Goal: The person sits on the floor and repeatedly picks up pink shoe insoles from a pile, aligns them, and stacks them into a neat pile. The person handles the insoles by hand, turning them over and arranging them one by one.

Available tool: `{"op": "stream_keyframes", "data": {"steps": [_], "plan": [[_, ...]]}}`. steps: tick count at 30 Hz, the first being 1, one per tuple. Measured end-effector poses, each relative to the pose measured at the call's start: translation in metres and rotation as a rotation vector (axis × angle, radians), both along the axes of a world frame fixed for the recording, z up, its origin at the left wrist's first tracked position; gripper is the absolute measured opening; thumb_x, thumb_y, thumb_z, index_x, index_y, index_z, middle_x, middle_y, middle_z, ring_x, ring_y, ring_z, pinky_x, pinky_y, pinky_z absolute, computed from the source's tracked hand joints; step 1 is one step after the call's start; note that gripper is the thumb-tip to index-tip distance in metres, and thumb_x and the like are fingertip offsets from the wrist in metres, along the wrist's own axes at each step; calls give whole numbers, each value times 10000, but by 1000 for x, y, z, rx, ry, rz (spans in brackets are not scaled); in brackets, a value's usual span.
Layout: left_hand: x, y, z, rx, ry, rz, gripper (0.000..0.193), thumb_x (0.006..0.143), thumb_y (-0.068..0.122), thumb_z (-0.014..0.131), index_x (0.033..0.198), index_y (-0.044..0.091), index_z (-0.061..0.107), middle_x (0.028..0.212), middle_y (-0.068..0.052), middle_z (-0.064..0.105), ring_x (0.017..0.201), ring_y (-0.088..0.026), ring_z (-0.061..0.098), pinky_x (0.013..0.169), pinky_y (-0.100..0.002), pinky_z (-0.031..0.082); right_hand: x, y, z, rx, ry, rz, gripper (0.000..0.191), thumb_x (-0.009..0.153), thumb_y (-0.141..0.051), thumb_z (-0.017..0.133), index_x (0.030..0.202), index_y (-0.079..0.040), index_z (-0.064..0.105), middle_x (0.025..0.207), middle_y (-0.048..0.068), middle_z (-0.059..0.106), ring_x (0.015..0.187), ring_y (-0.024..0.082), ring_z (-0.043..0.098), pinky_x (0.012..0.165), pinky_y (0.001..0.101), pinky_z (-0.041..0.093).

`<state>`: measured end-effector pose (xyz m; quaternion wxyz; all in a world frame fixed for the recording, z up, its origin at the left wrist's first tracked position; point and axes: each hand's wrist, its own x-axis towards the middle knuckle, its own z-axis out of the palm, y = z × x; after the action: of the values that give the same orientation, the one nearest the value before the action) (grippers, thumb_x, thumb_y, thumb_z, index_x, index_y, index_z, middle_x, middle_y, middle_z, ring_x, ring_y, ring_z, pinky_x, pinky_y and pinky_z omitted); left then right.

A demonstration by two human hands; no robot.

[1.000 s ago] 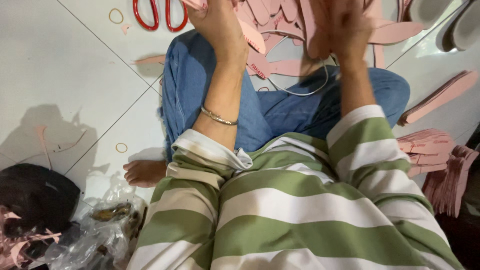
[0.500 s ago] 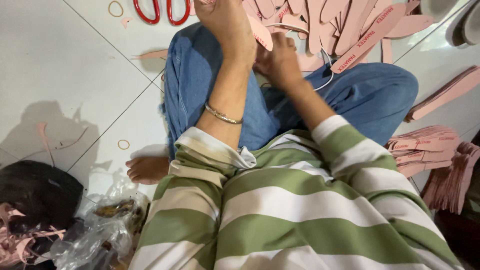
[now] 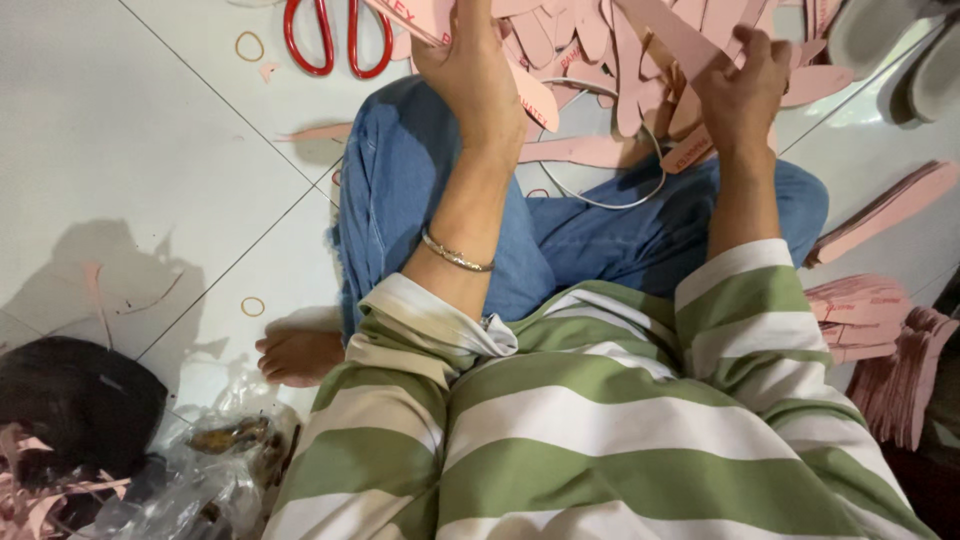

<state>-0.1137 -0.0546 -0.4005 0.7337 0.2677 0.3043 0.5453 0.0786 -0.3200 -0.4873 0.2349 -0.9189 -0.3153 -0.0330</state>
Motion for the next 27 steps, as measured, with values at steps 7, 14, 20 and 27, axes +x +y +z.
{"op": "stream_keyframes", "data": {"steps": [7, 14, 20, 27], "plan": [[-1, -3, 11, -41, 69, -3, 60, 983, 43, 708, 995, 32, 650, 825, 30, 572, 672, -65, 485, 612, -262, 423, -38, 125, 9, -183, -32, 327, 797, 909, -319, 831, 1533, -57, 411, 1504, 304, 419, 1354, 515, 465, 1070, 618, 396], [-3, -4, 24, -104, 54, -34, 224, 964, 36, 675, 1188, 27, 656, 925, 18, 613, 729, -52, 493, 650, -250, 446, -43, 193, 42, -590, 160, 147, 1019, 870, -444, 753, 1657, -116, 196, 1379, 421, 375, 1225, 625, 479, 983, 654, 458], [-10, -10, 16, -153, 43, -58, 216, 965, 18, 670, 1180, 19, 657, 930, 17, 607, 733, -53, 479, 647, -247, 437, -28, 181, 27, -609, 159, 221, 1150, 710, -404, 898, 1597, -132, 219, 1262, 352, 446, 1108, 546, 558, 908, 568, 513], [-7, -13, 15, -152, 19, -68, 210, 966, 15, 671, 1175, 30, 670, 884, 27, 588, 702, -45, 464, 632, -238, 431, -18, 173, 7, -735, 74, 206, 1161, 715, -244, 897, 1627, -164, 183, 1294, 358, 464, 1126, 533, 577, 899, 513, 550]]}}
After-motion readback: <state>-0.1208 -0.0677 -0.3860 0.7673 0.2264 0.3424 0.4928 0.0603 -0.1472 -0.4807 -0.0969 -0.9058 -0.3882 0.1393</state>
